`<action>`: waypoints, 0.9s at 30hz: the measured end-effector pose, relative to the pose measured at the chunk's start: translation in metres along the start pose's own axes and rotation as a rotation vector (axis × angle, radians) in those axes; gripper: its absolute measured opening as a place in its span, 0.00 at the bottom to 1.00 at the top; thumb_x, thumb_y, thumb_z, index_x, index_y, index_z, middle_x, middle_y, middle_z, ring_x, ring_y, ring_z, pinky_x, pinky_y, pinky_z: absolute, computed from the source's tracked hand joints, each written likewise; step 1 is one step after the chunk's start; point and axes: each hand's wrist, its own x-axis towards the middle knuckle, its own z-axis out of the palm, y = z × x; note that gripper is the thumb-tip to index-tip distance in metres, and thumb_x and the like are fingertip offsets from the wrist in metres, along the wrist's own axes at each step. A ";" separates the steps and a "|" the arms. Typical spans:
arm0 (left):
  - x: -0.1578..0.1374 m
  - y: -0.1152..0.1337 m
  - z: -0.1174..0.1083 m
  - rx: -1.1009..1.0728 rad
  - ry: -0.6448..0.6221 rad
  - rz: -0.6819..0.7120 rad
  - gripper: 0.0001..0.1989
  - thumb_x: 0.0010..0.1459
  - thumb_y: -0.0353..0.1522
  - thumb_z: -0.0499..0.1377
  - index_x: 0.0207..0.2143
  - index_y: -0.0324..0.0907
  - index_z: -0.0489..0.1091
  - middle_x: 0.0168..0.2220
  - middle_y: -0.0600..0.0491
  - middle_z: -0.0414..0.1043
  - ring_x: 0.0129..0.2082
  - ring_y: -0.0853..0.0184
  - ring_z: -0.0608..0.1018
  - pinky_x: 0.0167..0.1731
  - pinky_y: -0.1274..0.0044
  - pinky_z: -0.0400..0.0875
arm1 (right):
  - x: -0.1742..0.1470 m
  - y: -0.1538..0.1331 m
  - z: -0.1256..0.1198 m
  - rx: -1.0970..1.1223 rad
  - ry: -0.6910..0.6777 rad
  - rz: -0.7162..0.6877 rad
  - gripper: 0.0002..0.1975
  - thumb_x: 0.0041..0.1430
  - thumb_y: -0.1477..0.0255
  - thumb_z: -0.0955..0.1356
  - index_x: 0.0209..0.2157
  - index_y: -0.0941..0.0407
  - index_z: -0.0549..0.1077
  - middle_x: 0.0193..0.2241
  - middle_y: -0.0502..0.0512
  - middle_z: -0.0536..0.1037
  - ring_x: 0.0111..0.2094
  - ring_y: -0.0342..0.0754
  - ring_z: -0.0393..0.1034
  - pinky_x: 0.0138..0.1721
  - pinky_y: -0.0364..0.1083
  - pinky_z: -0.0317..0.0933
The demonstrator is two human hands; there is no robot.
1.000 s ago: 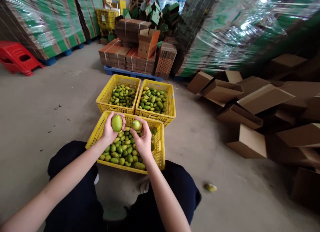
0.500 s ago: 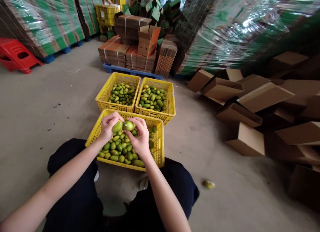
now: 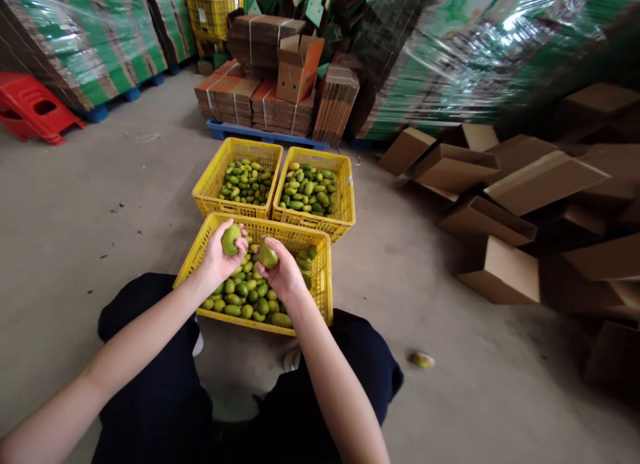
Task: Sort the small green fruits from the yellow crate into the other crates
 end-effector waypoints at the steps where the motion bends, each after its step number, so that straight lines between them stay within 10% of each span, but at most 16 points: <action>1: -0.002 0.000 0.002 0.015 -0.024 -0.023 0.10 0.62 0.34 0.56 0.30 0.38 0.67 0.23 0.55 0.67 0.16 0.79 0.68 0.14 0.89 0.66 | 0.001 0.001 0.000 0.003 0.011 -0.004 0.13 0.47 0.65 0.73 0.33 0.56 0.72 0.21 0.45 0.73 0.15 0.37 0.54 0.14 0.39 0.46; 11: 0.014 -0.016 -0.005 0.222 -0.028 0.028 0.10 0.64 0.34 0.55 0.34 0.36 0.71 0.28 0.52 0.75 0.24 0.73 0.76 0.26 0.83 0.76 | 0.003 0.001 0.000 -0.082 0.039 -0.174 0.15 0.45 0.58 0.75 0.29 0.55 0.75 0.27 0.48 0.76 0.28 0.42 0.67 0.24 0.40 0.61; 27: 0.005 -0.011 0.003 0.320 0.000 0.018 0.12 0.63 0.36 0.57 0.29 0.36 0.68 0.22 0.52 0.71 0.16 0.75 0.72 0.16 0.85 0.69 | -0.002 -0.005 0.003 -0.033 0.092 -0.140 0.19 0.42 0.58 0.76 0.29 0.54 0.70 0.20 0.45 0.71 0.19 0.41 0.64 0.16 0.40 0.53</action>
